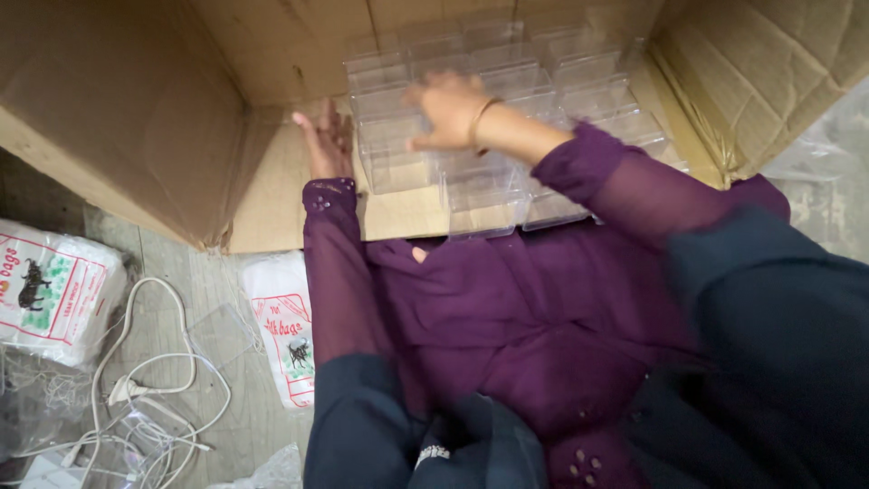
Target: The person sits on the floor and packs clear plastic boxes into small plastic bags one at a time, then places the bagged boxes into a large cardboard box. They take new bags from a printed pack of milk bags and open each bag before inserting a box.
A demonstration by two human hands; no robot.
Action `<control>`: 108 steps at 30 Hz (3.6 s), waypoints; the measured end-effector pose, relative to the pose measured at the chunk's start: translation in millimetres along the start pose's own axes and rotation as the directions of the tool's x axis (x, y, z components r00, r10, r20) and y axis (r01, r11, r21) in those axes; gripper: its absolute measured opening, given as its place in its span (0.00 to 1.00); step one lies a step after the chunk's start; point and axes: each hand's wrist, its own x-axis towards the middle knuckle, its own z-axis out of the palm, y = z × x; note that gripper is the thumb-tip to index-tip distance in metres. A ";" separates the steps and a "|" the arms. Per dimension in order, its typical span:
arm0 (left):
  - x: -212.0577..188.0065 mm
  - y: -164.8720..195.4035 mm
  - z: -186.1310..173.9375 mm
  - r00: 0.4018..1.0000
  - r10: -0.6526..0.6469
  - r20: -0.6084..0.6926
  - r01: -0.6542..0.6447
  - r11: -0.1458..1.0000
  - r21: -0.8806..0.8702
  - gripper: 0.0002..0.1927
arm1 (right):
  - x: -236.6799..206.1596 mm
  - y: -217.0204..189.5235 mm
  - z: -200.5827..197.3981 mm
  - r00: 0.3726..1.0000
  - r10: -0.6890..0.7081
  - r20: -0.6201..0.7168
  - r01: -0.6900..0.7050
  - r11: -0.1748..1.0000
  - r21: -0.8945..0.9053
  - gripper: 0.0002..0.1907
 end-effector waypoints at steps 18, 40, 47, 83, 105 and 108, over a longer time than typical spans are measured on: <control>-259.1 12.5 -35.2 0.719 0.586 -0.374 0.356 0.152 0.922 0.47 | -177.7 -19.3 36.9 0.887 -0.065 -0.456 0.103 0.993 0.059 0.25; -415.9 178.4 54.1 0.940 0.322 0.110 -0.132 0.048 0.990 0.27 | -190.5 -3.5 23.5 0.803 0.014 -0.596 0.090 0.985 0.145 0.19; -379.7 94.6 80.4 0.940 -0.264 0.216 -0.245 -0.081 0.966 0.15 | -246.4 -39.4 26.8 0.723 -0.001 -0.691 0.247 0.935 0.256 0.11; -212.3 39.5 187.6 0.610 0.198 0.767 -0.773 0.360 0.522 0.18 | -259.9 -25.5 83.7 0.830 0.349 -0.435 -0.036 0.812 0.583 0.06; -171.9 -10.7 243.5 0.629 0.093 0.772 -0.343 0.924 0.168 0.14 | -315.3 45.4 47.3 0.903 0.364 -0.230 0.345 -0.293 0.892 0.05; -166.2 -14.0 236.0 0.676 0.095 0.730 -0.009 0.993 -0.120 0.11 | -324.3 41.9 39.8 0.974 0.200 -0.110 0.168 -0.300 0.939 0.06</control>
